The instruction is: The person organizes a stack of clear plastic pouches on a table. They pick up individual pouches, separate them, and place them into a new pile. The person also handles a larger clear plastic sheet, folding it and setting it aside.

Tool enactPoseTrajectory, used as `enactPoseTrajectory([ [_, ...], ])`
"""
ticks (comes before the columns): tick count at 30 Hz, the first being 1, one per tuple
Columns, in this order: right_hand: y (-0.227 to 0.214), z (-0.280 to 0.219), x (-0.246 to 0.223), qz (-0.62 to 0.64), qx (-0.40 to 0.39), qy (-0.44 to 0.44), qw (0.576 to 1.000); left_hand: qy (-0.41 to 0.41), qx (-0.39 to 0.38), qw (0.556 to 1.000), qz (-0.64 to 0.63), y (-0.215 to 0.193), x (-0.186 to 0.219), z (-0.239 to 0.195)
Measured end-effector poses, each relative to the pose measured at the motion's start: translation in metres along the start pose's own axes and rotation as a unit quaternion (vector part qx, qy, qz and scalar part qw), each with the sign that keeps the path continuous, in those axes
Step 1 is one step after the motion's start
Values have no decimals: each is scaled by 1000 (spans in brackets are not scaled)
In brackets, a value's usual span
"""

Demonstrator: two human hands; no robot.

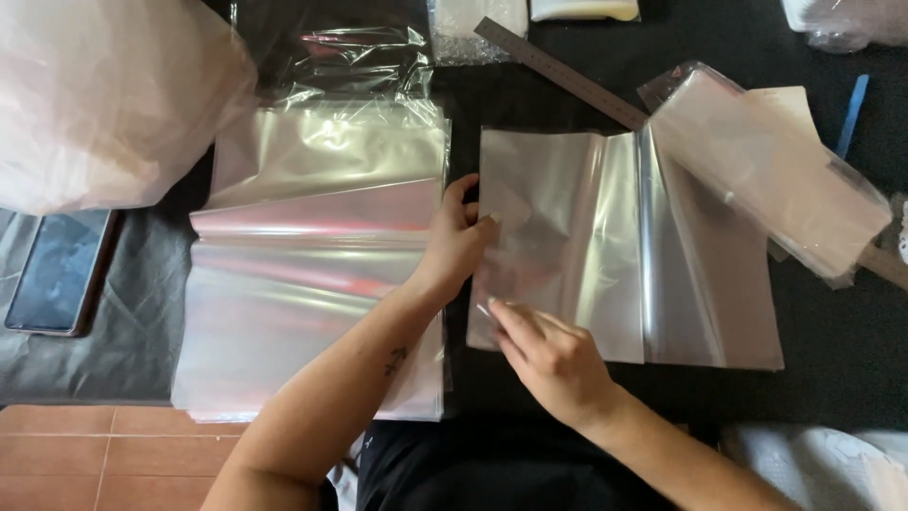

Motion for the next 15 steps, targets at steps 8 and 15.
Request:
enactPoseTrajectory([
  [8,-43,-10,33,169,169,214,947,-33,18,999,15,-2,11,-5],
  [15,-111,-81,94,219,404,366,809,-22,-24,999,1,0,9,-5],
])
Point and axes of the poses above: each hand's wrist, its own z-axis towards the middle knuckle, its own y-axis out of the palm, x = y × z, the point moved 3 cm from there along z, towards the middle knuckle, and after that the axes turned 8 degrees about z, right-handed, at the moved point
